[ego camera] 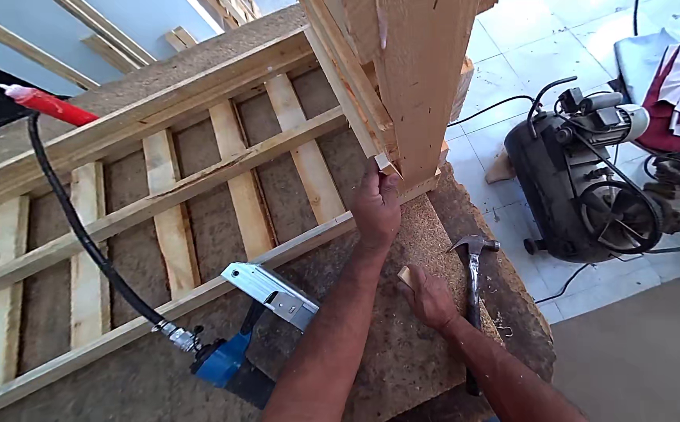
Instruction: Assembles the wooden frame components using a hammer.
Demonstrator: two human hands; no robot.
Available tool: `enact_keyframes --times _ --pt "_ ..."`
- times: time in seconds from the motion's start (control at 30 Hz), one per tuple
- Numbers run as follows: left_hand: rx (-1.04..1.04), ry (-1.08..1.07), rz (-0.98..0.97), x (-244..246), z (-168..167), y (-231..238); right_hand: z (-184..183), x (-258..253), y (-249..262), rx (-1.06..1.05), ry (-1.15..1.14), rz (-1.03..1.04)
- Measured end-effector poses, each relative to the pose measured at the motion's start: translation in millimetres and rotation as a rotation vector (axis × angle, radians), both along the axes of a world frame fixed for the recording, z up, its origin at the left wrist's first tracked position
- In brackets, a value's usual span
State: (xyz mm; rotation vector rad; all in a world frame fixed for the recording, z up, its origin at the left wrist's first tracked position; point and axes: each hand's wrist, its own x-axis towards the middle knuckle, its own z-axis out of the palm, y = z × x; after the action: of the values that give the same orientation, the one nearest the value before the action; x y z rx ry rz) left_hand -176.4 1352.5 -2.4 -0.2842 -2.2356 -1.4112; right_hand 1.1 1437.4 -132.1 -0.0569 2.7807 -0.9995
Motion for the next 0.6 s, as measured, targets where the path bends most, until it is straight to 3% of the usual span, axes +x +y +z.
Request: enact_keyframes --times 0.6 --pt "-0.172 0.088 0.072 0.4 1.9 -3.5 -7.4 0.3 -1.9 0.017 0.058 -0.025"
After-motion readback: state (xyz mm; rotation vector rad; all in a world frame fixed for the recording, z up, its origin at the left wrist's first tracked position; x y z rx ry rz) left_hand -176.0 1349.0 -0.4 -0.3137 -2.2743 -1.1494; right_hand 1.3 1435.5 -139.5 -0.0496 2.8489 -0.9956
